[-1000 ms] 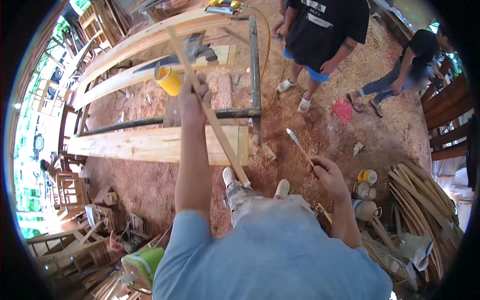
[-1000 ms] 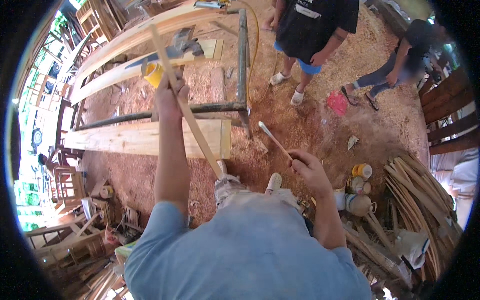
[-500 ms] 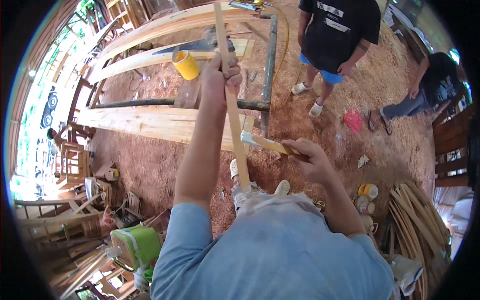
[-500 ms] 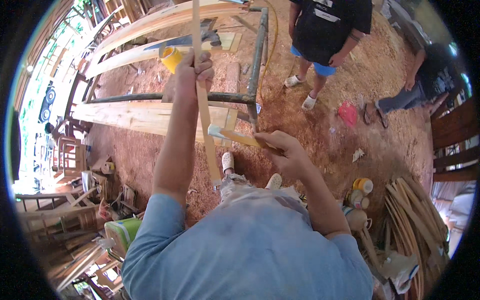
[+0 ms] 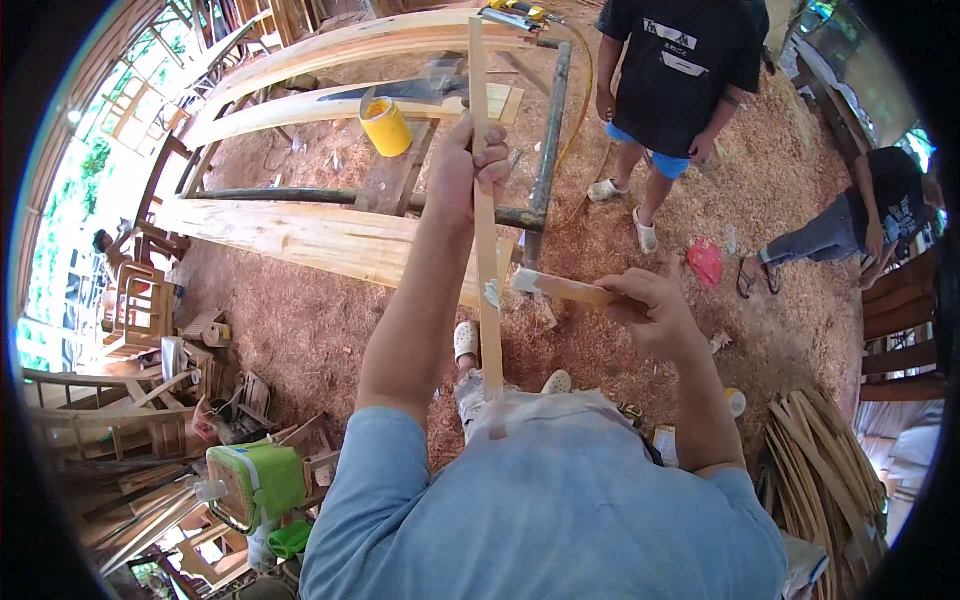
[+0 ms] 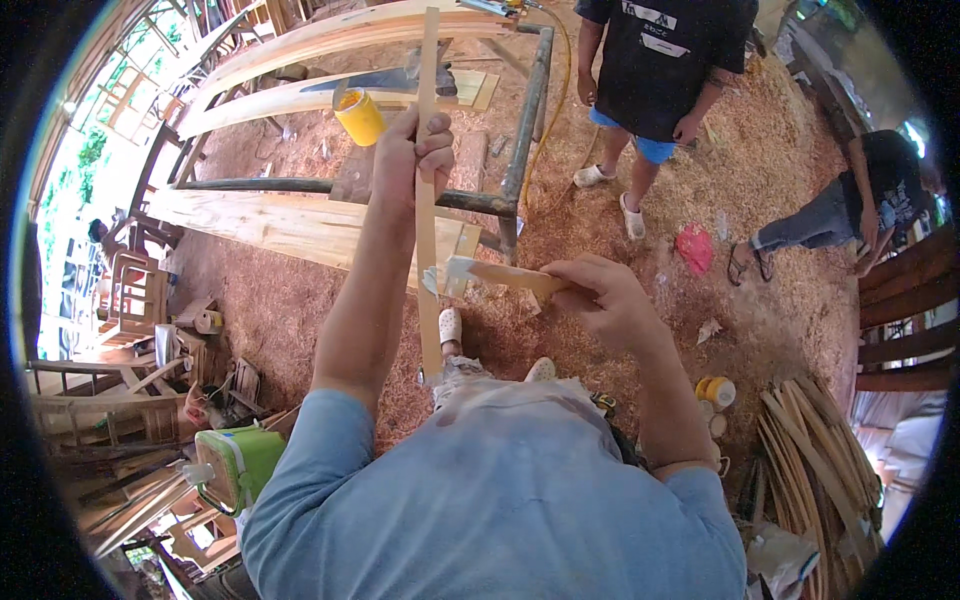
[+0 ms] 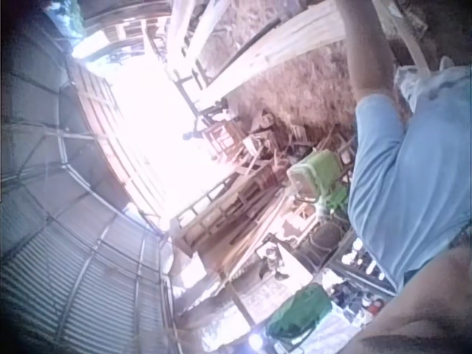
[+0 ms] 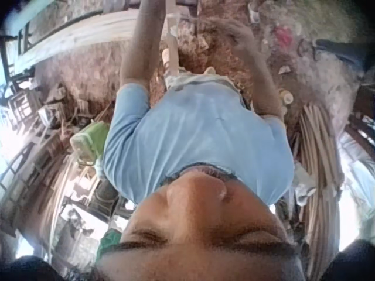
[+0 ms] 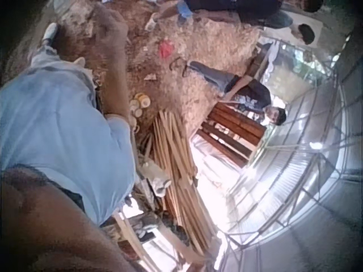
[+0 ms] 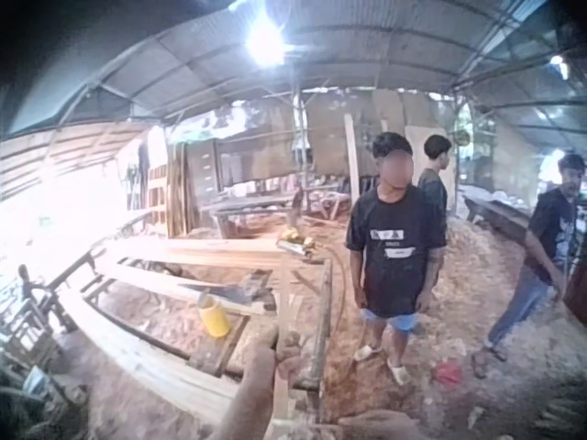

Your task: The person applies adhesive to a wooden strip and then fastens it to a larger wooden frame using a pneumatic nail gun and a saw.

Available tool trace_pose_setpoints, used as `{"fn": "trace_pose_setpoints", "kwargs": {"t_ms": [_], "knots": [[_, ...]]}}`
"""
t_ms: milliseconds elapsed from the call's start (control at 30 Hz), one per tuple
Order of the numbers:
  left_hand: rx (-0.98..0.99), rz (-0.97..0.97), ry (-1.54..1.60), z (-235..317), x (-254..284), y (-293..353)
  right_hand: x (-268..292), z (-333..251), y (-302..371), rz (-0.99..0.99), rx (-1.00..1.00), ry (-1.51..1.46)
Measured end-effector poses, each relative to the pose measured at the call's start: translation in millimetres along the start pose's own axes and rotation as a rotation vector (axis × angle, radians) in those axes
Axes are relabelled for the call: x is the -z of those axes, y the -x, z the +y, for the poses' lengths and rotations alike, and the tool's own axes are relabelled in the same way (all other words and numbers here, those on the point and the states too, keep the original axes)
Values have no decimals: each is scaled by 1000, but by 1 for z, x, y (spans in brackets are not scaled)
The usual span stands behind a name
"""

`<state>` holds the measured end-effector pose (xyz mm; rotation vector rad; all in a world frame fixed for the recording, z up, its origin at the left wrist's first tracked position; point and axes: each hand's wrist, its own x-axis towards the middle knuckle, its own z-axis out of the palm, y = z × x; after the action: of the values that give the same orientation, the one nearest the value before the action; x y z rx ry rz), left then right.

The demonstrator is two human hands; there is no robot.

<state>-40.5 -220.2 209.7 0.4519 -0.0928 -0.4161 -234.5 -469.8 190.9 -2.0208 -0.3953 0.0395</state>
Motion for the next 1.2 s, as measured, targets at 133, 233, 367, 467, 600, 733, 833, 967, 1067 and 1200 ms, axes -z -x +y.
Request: {"fn": "trace_pose_setpoints", "kwargs": {"t_ms": [133,233,367,467,600,733,833,967,1067,1200], "knots": [[110,-10,97,-23,-12,-6,-17,14,-3,155,173,51],[144,13,80,-34,-17,-6,-22,27,-3,172,313,150],[212,22,140,-38,-21,-8,-18,34,10,176,244,242],[233,12,166,-37,-22,-6,4,30,17,148,279,350],[176,32,-72,-43,-43,2,17,24,23,180,163,117],[167,0,-141,-49,-49,7,22,-4,12,206,199,264],[144,28,-187,-50,-48,5,20,-3,10,156,169,234],[181,19,-100,-49,-46,2,16,1,21,-61,170,141],[176,14,-104,-50,-46,2,12,-3,23,-149,56,-18],[201,-15,-99,-55,-45,0,13,-4,16,28,-18,-39]]}}
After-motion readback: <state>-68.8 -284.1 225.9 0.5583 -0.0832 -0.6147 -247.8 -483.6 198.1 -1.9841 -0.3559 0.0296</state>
